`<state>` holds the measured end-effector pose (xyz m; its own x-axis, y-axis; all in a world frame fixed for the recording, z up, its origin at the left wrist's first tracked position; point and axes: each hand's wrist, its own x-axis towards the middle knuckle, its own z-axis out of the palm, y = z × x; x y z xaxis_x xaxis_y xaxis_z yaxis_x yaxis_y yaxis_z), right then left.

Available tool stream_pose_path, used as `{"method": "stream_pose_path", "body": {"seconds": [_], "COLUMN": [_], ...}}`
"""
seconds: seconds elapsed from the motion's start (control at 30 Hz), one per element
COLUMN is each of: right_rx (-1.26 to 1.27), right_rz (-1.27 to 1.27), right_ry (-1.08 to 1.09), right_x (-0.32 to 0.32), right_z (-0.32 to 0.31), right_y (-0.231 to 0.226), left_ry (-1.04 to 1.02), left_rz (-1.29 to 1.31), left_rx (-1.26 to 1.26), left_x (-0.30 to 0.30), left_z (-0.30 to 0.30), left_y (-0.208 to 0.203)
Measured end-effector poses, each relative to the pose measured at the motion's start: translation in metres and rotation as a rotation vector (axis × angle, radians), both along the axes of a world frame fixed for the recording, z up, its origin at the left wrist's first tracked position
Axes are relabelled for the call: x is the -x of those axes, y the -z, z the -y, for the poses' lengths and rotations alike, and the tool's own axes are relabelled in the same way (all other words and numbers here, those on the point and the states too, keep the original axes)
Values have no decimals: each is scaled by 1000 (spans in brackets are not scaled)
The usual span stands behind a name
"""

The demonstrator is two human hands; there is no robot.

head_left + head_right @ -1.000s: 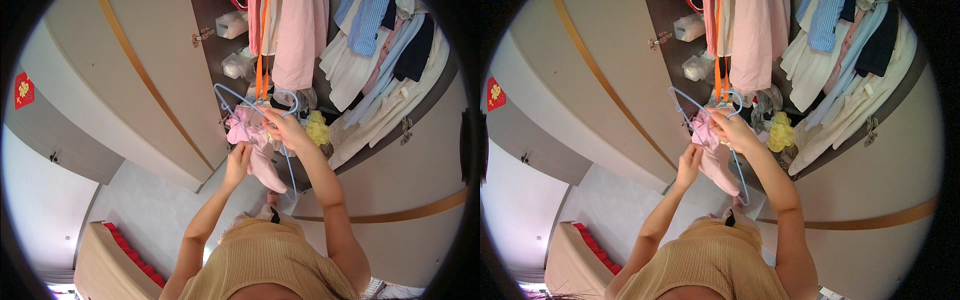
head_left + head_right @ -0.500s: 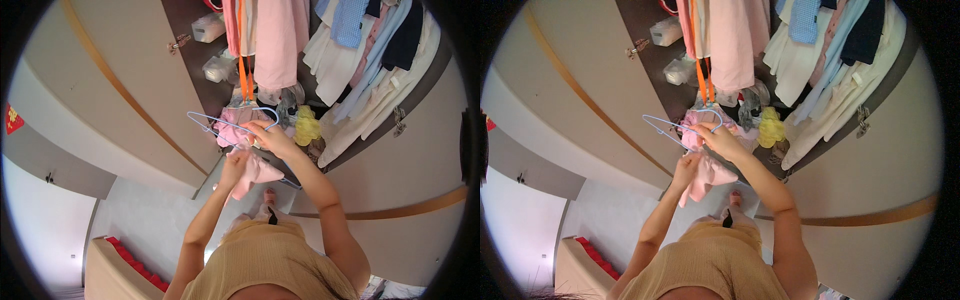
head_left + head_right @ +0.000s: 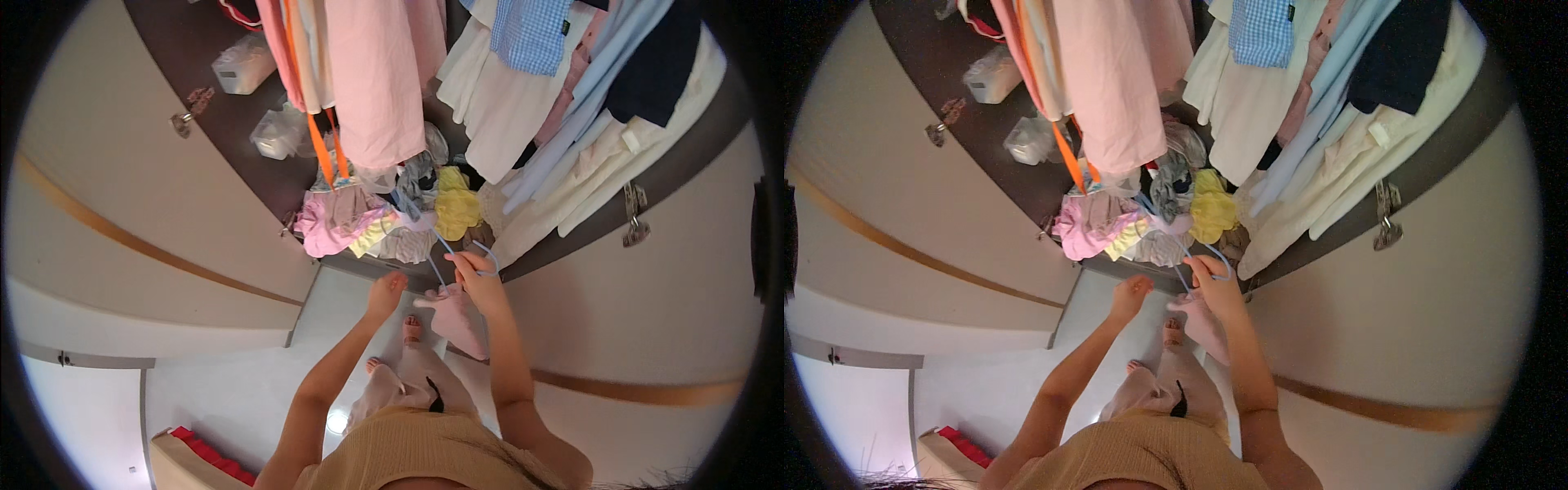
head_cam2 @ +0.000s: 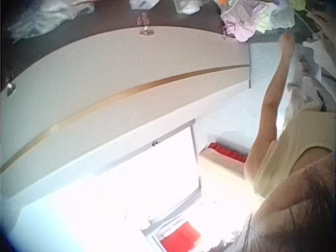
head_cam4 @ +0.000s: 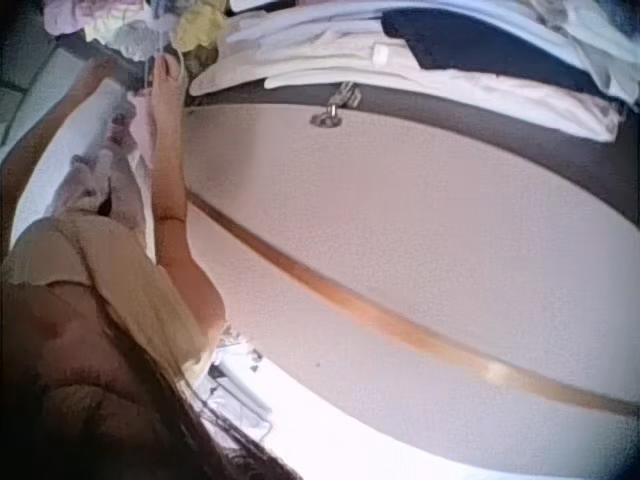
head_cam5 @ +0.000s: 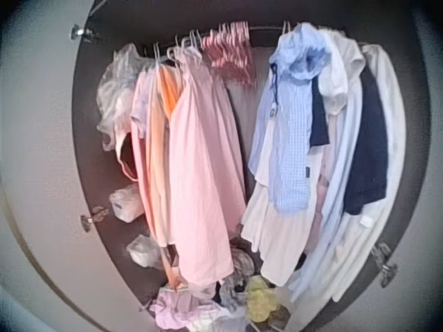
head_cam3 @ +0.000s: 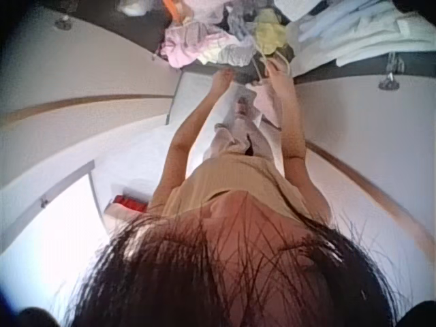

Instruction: The person hangs various children's clothing items on hangers and places them into a wardrobe. They handle shirts, pants, and dresses one by one, placing each on a hanger and then hanging it on the wardrobe rod.

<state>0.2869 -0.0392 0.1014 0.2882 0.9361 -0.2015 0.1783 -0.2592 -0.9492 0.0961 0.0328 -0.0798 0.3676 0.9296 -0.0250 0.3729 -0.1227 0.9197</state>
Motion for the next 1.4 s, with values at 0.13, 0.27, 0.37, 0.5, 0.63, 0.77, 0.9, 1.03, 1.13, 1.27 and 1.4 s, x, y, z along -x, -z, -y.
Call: {"method": "stream_pose_path", "body": {"seconds": [0.13, 0.27, 0.37, 0.5, 0.63, 0.77, 0.9, 1.03, 1.13, 1.27, 1.4], "right_rx": [-9, 32, 52, 56, 117, 83, 80, 39, -24, -63, -183], "right_rz": [18, -30, -107, -108, 33, 132, 85, 61, 166, 189, 54], "right_ry": [222, 307, 382, 328, 354, 320, 340, 343, 288, 292, 252], "right_x": [-43, -62, -66, -80, -99, -106, -110, -102, -101, -76, -23], "right_z": [-8, -26, -43, -62, -57, -55, -45, -30, -20, 0, 18], "right_y": [45, 59, 68, 87, 113, 133, 133, 119, 114, 99, 80], "left_ry": [36, 67, 127, 76, -115, -145, -260, -297, 83, 134, 144], "left_rz": [59, 121, 88, 376, 592, 951, 1045, 797, 941, 726, 775], "left_rx": [-31, 131, 241, 814, 1112, 1059, 1028, 1167, 1184, 933, 687], "left_x": [-77, -150, -195, -234, -272, -277, -272, -227, -171, -106, -9], "left_z": [-49, -105, -143, -192, -196, -207, -202, -179, -162, -127, -98], "left_y": [47, 116, 159, 211, 207, 237, 205, 167, 137, 40, -45]}}
